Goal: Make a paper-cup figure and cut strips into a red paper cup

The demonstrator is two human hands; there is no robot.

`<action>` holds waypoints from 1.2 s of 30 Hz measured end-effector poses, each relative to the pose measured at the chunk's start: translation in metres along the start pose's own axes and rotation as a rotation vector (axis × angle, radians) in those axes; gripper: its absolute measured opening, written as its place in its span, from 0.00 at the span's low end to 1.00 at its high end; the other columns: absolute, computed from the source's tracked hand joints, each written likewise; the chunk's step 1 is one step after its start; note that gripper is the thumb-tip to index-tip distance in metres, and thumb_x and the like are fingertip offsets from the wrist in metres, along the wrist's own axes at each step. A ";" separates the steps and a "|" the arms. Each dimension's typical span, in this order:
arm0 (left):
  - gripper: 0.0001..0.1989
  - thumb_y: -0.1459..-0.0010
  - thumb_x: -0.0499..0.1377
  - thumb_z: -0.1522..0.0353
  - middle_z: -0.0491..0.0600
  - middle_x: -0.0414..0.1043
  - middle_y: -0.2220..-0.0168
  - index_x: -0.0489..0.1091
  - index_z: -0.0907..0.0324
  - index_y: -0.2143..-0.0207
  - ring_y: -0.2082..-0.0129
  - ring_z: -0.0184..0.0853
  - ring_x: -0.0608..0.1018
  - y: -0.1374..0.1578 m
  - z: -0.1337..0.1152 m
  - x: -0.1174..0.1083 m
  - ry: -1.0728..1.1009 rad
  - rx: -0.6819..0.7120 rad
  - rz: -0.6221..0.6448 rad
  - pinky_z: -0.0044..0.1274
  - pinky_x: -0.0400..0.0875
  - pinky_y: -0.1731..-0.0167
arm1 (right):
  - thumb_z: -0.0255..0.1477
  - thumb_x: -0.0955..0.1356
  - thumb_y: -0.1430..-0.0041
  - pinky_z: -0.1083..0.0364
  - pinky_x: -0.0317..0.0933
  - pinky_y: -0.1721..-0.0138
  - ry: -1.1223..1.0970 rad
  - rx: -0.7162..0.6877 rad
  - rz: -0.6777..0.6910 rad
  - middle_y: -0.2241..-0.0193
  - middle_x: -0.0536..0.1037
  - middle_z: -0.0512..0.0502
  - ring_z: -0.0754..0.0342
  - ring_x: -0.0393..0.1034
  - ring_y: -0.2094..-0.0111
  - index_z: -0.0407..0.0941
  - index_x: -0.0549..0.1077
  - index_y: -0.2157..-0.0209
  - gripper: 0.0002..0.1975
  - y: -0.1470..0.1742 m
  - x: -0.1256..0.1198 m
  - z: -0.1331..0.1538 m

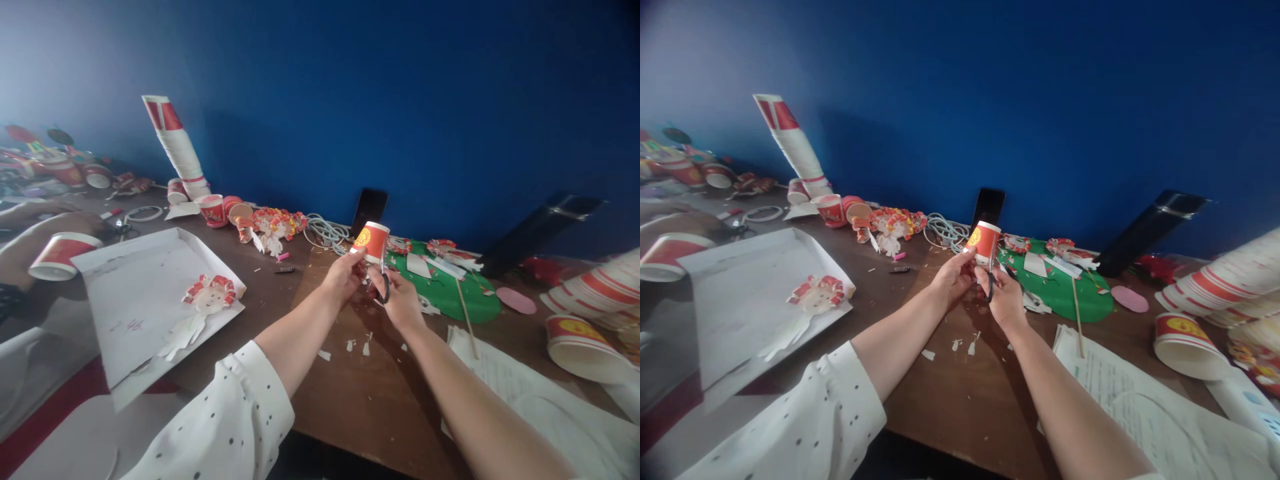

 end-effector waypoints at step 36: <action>0.16 0.52 0.66 0.64 0.41 0.60 0.84 0.61 0.61 0.77 0.86 0.22 0.64 0.007 0.001 -0.002 0.069 0.066 -0.091 0.17 0.57 0.84 | 0.43 0.67 0.45 0.53 0.66 0.66 0.215 -0.208 0.053 0.70 0.81 0.45 0.46 0.75 0.66 0.45 0.77 0.56 0.20 0.003 0.020 -0.011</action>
Point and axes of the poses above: each hand's wrist, its own y-axis away from the middle knuckle, its own x-axis out of the palm, z = x × y, the point moved 8 cm from there along -y, towards the middle knuckle
